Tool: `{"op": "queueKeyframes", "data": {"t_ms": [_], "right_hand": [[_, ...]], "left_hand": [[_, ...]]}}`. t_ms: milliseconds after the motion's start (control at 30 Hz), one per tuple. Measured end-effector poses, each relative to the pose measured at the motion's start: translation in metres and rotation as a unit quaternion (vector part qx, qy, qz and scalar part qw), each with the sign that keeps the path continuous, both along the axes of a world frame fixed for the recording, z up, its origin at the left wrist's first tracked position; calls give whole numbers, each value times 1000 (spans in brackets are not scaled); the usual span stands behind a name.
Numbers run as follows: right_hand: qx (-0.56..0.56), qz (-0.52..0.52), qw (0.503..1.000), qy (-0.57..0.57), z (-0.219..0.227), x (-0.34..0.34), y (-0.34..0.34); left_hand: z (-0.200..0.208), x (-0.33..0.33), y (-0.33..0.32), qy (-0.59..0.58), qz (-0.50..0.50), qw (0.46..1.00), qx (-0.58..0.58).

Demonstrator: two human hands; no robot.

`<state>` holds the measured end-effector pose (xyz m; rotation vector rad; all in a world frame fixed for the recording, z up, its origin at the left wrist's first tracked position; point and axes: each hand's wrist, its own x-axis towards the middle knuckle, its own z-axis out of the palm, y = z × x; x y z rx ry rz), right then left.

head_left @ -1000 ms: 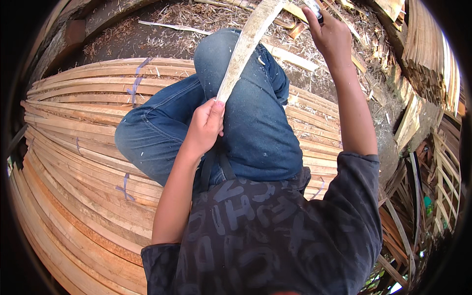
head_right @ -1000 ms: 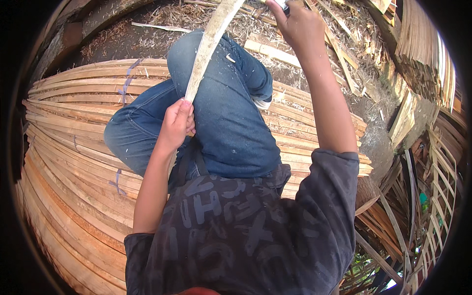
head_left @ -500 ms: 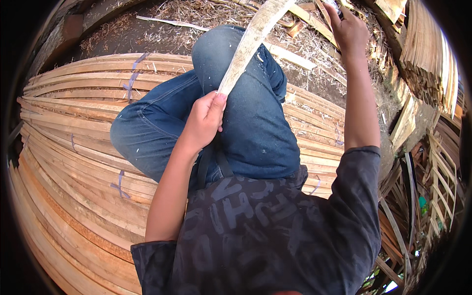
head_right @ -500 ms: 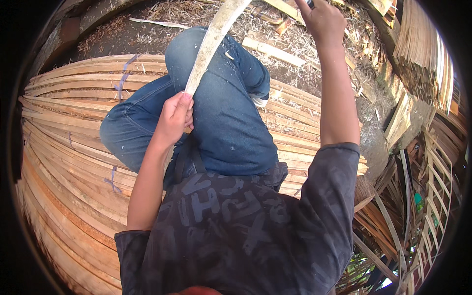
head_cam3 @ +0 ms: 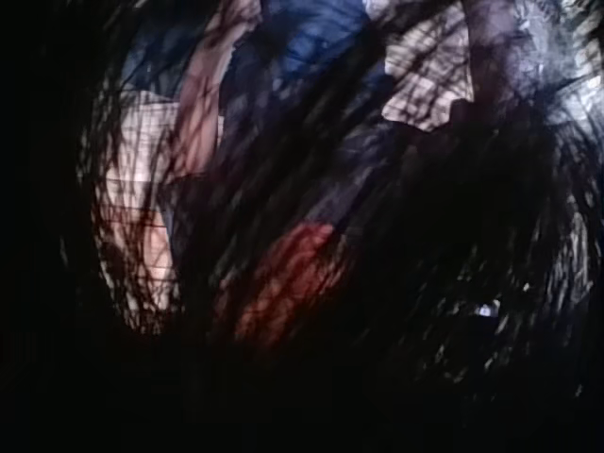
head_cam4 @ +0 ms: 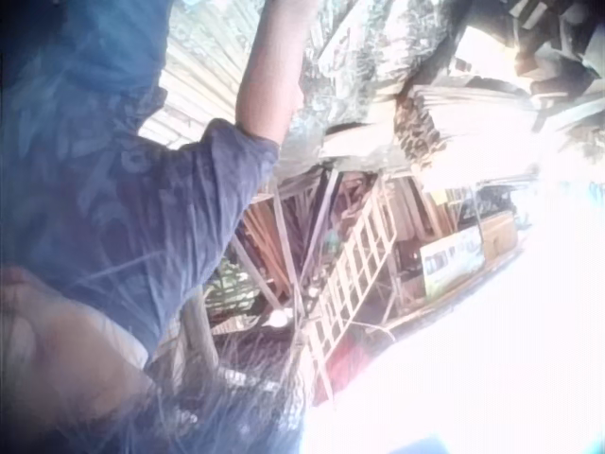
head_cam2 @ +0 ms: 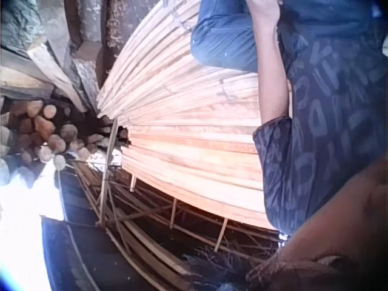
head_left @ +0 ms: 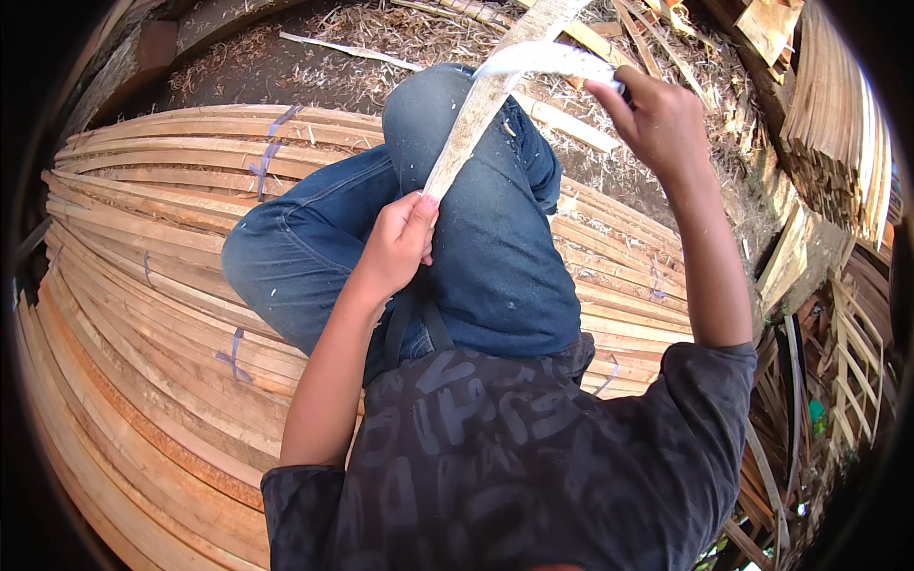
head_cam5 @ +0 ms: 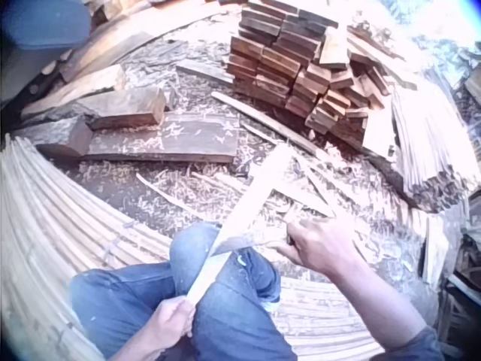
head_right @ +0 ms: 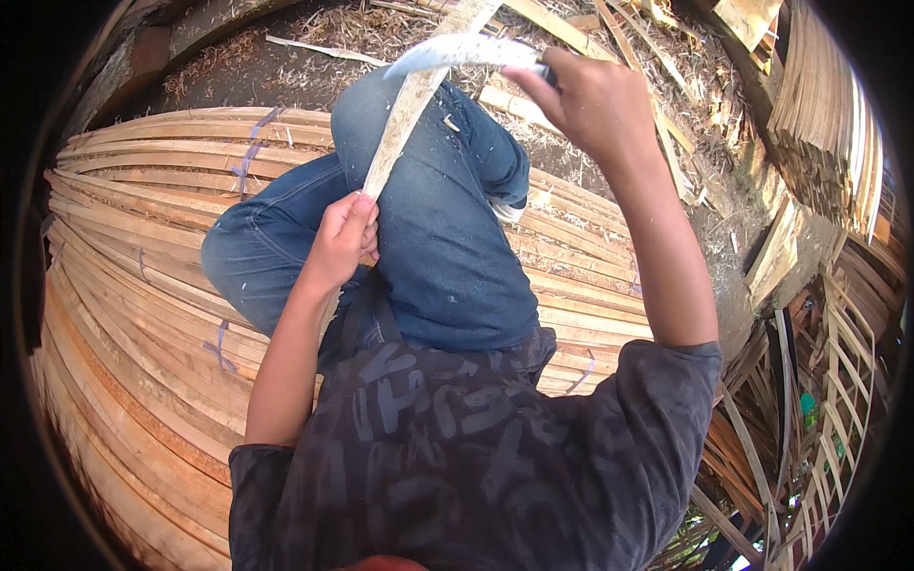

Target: The person sits on the ground and uses a curved knife to shave thin strips from a long wooden stick. They hold the stick against their leg and repeatedly scrape the blade along its length to remove the outer layer.

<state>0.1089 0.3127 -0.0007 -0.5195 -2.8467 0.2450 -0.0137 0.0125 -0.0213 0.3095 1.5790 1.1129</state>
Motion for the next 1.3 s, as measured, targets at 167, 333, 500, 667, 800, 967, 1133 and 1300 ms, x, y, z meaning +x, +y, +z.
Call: {"op": "queueKeyframes", "data": {"t_ms": [167,333,500,667,800,967,1133,1300], "right_hand": [[73,-128,988,53,-39,-4,48],[92,6,995,36,-45,-11,9],[-3,-134,987,86,-41,-7,20],[86,-138,986,-43,-36,-4,65],[-17,-166,984,56,-45,-18,28],[61,-75,994,-44,-32,-13,45],[-5,-126,992,26,-42,-11,16],[-152,-177,972,-38,-27,-25,50]], "left_hand": [[11,5,8,-8,-3,1000,6],[6,-1,-1,-6,11,1000,-9],[2,6,-4,-22,11,1000,4],[6,3,0,-19,10,1000,0],[4,-1,2,-8,13,1000,-6],[-1,-6,0,-30,16,999,13],[-1,0,-6,-1,14,1000,2],[1,-4,-1,-23,16,1000,3]]}}
